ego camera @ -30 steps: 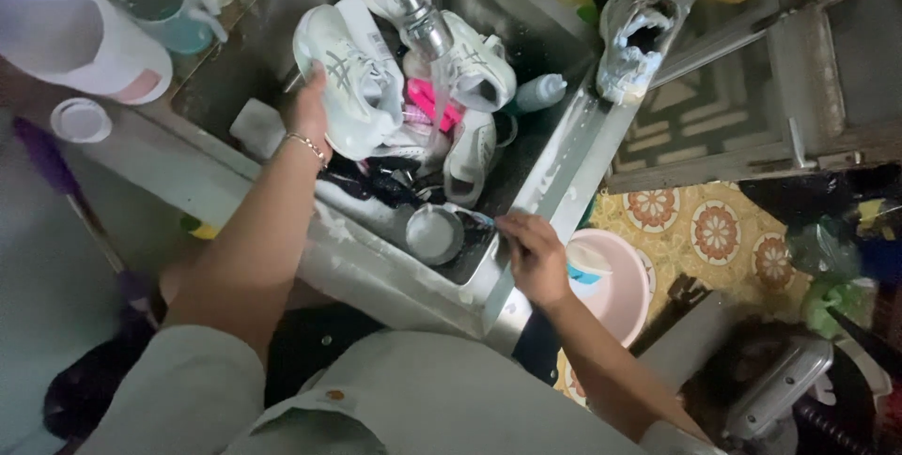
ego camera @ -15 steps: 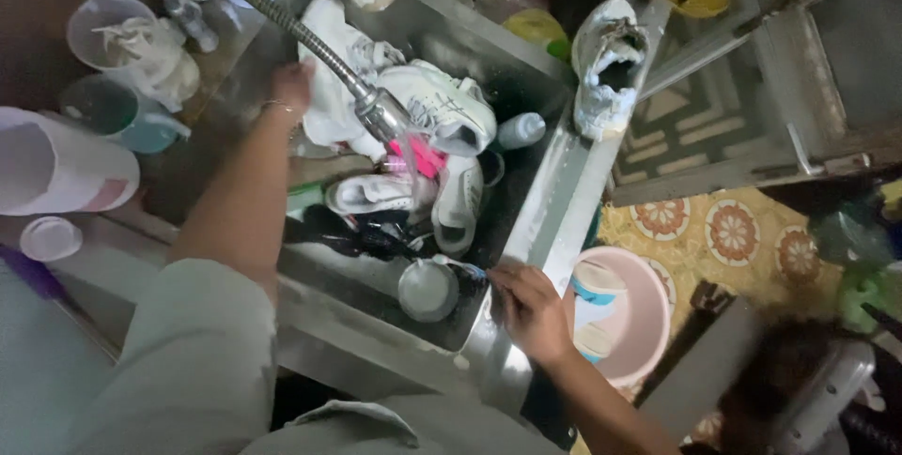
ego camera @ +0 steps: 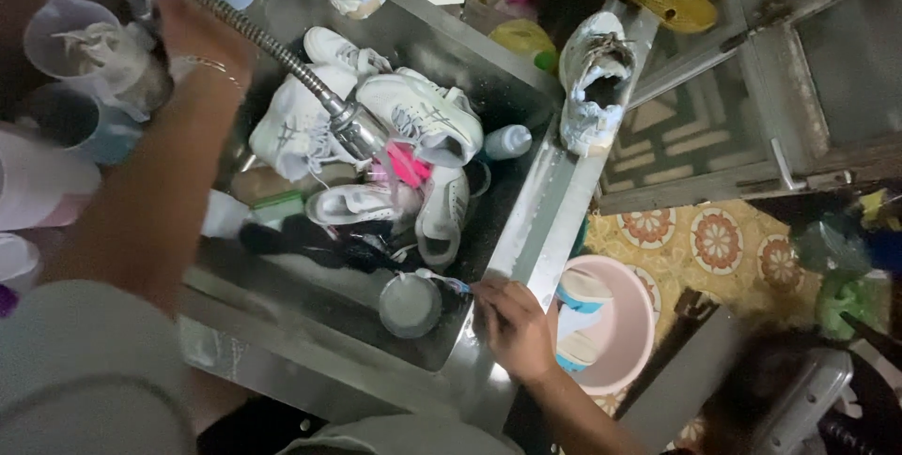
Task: The person scrubs a white sneaker with a pink brush and rinses it under a faucet. They then use a toothbrush to clean the shoe's interior and laces, followed by scrubbing the sole with a black brush. The person rinses the shoe again and continues scrubbing the exterior with the pink brush.
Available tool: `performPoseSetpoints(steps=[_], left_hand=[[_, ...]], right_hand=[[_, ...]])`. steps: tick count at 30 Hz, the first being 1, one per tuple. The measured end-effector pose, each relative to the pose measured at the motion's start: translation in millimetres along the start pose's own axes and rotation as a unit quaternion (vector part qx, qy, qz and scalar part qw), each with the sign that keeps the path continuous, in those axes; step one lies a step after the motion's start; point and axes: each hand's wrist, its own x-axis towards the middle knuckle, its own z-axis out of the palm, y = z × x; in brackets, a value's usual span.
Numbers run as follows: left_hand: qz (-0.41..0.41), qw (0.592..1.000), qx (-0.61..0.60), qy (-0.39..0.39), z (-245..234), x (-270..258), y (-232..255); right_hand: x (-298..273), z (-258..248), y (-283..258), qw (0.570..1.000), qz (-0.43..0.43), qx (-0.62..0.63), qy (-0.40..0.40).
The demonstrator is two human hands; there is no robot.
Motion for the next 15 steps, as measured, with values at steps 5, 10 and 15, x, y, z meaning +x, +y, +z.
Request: performPoseSetpoints(steps=[5,10,15], left_hand=[[0.153,0.681,0.713,0.069,22.9,74.0,-96.4],[-0.122,0.417,0.869,0.237,46.0,80.1,-104.5],[0.296,0.665,0.662,-0.181,29.7,-128.8,102.5]], right_hand=[[-1.7,0.8,3.6,1.0,0.003,-0.009,0.004],[-1.1,0.8,2.4,1.0,0.005,0.009,0.011],[2.6,-2.0,-2.1,1.0,0.006,-0.014,0.013]])
